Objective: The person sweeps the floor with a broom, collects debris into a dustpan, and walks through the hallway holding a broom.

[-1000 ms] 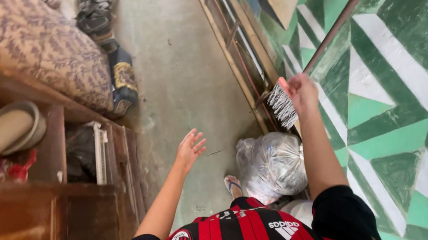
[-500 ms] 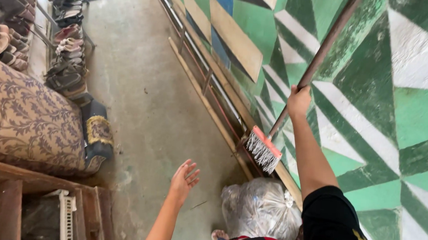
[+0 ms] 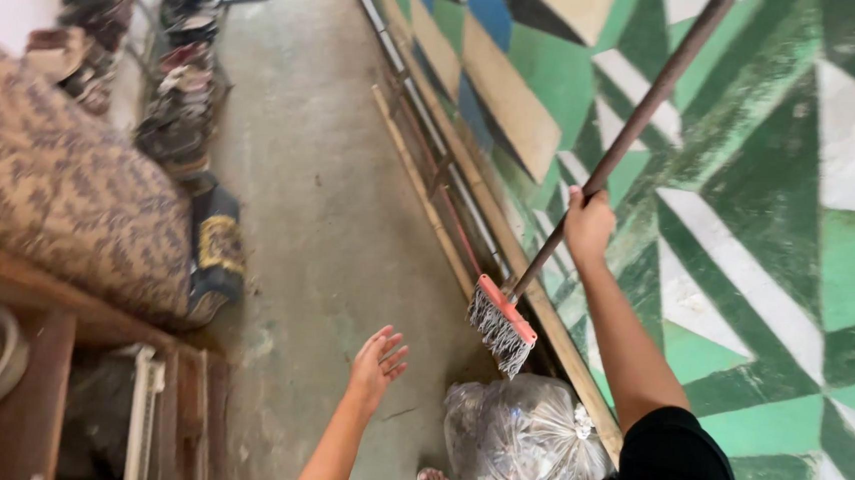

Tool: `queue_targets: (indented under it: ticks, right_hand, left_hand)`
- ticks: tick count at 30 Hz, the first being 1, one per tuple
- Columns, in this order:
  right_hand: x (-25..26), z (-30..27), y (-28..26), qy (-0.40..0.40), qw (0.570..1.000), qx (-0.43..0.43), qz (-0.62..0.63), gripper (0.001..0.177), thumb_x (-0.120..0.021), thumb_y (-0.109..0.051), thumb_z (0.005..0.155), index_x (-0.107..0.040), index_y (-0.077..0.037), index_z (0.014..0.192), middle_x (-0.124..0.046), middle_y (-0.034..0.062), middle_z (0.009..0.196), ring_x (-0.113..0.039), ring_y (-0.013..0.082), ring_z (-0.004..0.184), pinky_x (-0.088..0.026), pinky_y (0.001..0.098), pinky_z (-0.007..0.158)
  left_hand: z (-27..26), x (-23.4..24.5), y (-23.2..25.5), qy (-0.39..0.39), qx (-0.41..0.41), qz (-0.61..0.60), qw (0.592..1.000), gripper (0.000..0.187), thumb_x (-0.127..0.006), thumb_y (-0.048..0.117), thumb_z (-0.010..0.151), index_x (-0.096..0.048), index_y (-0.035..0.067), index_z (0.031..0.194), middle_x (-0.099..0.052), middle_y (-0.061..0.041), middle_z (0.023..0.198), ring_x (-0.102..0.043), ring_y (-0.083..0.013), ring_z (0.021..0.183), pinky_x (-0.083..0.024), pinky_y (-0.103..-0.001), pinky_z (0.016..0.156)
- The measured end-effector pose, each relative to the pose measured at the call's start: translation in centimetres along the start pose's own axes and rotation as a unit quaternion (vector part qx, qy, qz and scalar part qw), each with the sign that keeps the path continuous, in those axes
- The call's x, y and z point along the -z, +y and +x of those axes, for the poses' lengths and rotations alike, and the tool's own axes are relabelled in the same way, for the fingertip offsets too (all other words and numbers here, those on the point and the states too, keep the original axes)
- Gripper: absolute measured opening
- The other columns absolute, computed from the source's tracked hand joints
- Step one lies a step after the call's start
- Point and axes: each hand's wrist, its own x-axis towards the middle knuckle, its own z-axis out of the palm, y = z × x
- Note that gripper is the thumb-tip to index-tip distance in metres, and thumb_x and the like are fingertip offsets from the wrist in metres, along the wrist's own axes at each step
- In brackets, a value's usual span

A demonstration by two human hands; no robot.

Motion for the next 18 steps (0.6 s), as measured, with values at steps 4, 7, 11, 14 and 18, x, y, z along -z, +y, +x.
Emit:
queue_targets:
  ticks: [4, 7, 11, 14, 18]
  right_hand:
    - [-0.1, -3.3, -4.7, -0.027, 0.997, 0.031, 0.058, 0.033, -0.066, -0.026, 0.103, -0.062, 0.004, 0.091, -0.069, 0.0215, 0.075, -0.070, 0.0371, 0.069, -0.053, 0.0479, 0.067]
    - [0.3, -7.0, -9.3, -0.065, 0.990, 0.031, 0.118, 0.030, -0.064, -0.024, 0.104, -0.061, 0.003, 0.093, -0.071, 0.0158, 0.078, -0.070, 0.0291, 0.067, -0.054, 0.0423, 0.063]
    - [1.8, -13.4, -14.4, -0.104, 0.984, 0.026, 0.142, 0.028, -0.063, -0.023, 0.105, -0.060, 0.004, 0.097, -0.070, 0.0139, 0.077, -0.069, 0.0246, 0.063, -0.053, 0.0398, 0.060]
    - [3.4, -18.8, -17.4, -0.112, 0.981, 0.011, 0.161, 0.027, -0.063, -0.022, 0.106, -0.059, 0.003, 0.098, -0.070, 0.0123, 0.078, -0.068, 0.0216, 0.061, -0.053, 0.0372, 0.058]
    - [7.2, -27.1, -19.6, -0.092, 0.979, -0.036, 0.179, 0.026, -0.064, -0.022, 0.107, -0.058, 0.003, 0.104, -0.066, 0.0111, 0.075, -0.065, 0.0188, 0.059, -0.050, 0.0342, 0.055]
  left_hand:
    - [-1.7, 3.1, -0.6, 0.011, -0.017, -0.007, 1.000, 0.045, -0.049, 0.030, 0.103, -0.052, 0.017, 0.146, -0.062, -0.008, 0.141, -0.065, -0.0242, 0.117, -0.054, -0.042, 0.093]
    - [-3.9, 5.3, -0.5, 0.006, -0.033, -0.009, 0.999, 0.045, -0.049, 0.030, 0.103, -0.052, 0.017, 0.146, -0.061, -0.007, 0.142, -0.065, -0.0234, 0.117, -0.053, -0.042, 0.093]
    - [-7.7, 7.7, 0.3, 0.001, -0.049, 0.001, 0.999, 0.046, -0.048, 0.030, 0.103, -0.050, 0.017, 0.147, -0.060, -0.008, 0.144, -0.064, -0.0236, 0.118, -0.053, -0.040, 0.093]
    - [-11.1, 9.3, 0.8, -0.008, -0.056, 0.017, 0.998, 0.046, -0.047, 0.029, 0.104, -0.049, 0.015, 0.148, -0.059, -0.009, 0.145, -0.063, -0.0236, 0.120, -0.052, -0.040, 0.095]
    - [-16.3, 12.0, 0.7, -0.033, -0.047, 0.048, 0.997, 0.047, -0.047, 0.029, 0.104, -0.048, 0.014, 0.149, -0.058, -0.009, 0.146, -0.063, -0.0237, 0.123, -0.052, -0.039, 0.097]
